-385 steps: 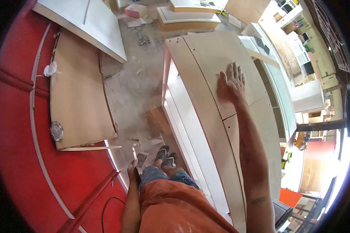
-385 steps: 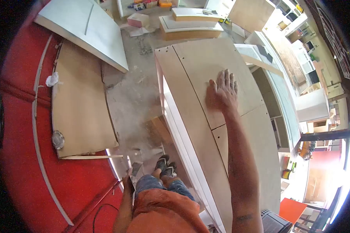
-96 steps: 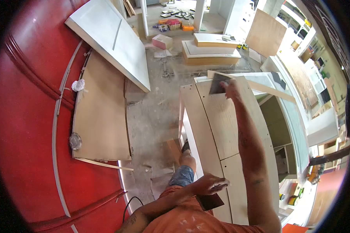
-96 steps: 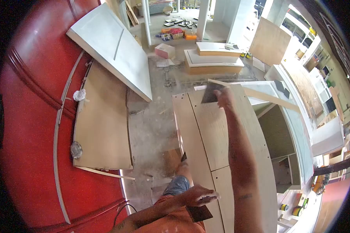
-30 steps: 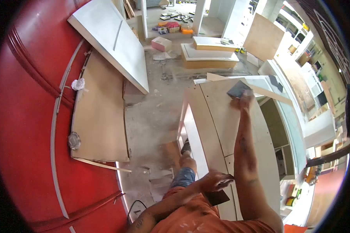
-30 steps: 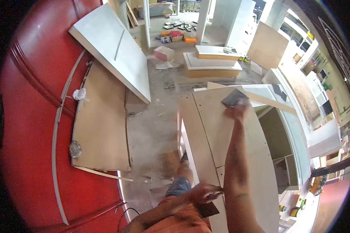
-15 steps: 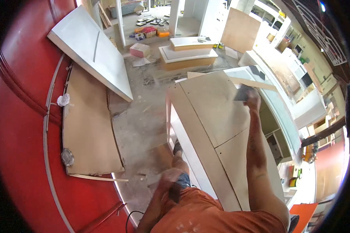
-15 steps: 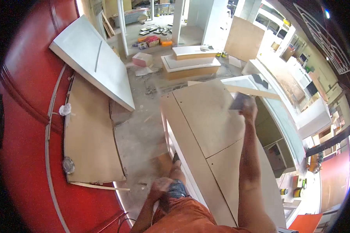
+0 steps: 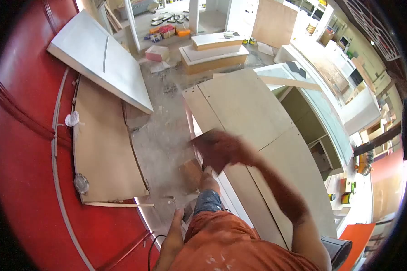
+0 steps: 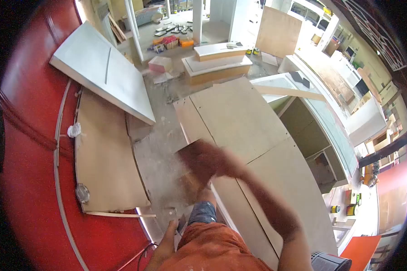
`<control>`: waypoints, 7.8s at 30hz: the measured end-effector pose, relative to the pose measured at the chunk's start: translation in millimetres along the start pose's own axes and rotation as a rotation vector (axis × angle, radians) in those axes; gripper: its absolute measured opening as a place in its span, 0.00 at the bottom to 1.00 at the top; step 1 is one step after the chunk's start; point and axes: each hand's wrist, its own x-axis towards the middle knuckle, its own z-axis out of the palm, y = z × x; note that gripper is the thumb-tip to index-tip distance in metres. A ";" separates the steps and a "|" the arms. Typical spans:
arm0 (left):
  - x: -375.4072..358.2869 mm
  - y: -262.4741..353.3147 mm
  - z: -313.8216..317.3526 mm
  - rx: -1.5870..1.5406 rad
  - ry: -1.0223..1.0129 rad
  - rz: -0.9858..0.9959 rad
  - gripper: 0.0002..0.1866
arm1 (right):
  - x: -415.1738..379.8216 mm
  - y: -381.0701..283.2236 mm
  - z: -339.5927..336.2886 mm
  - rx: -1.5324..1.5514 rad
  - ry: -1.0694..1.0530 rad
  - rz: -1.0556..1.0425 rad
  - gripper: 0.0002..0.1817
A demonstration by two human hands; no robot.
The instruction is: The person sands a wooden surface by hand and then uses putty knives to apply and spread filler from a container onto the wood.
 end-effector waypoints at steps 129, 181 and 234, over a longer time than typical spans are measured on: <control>-15.1 31.7 -33.9 -0.371 -0.161 -0.249 0.25 | -118.2 72.5 -213.1 -0.618 1.264 0.480 0.12; -77.6 54.8 -59.2 -0.128 -0.168 -0.152 0.25 | -42.5 84.1 -214.7 -1.102 -0.188 -0.323 0.16; -111.9 53.3 -51.9 -0.071 -0.194 0.011 0.24 | -9.2 44.9 -109.0 -0.775 -0.269 -0.125 0.15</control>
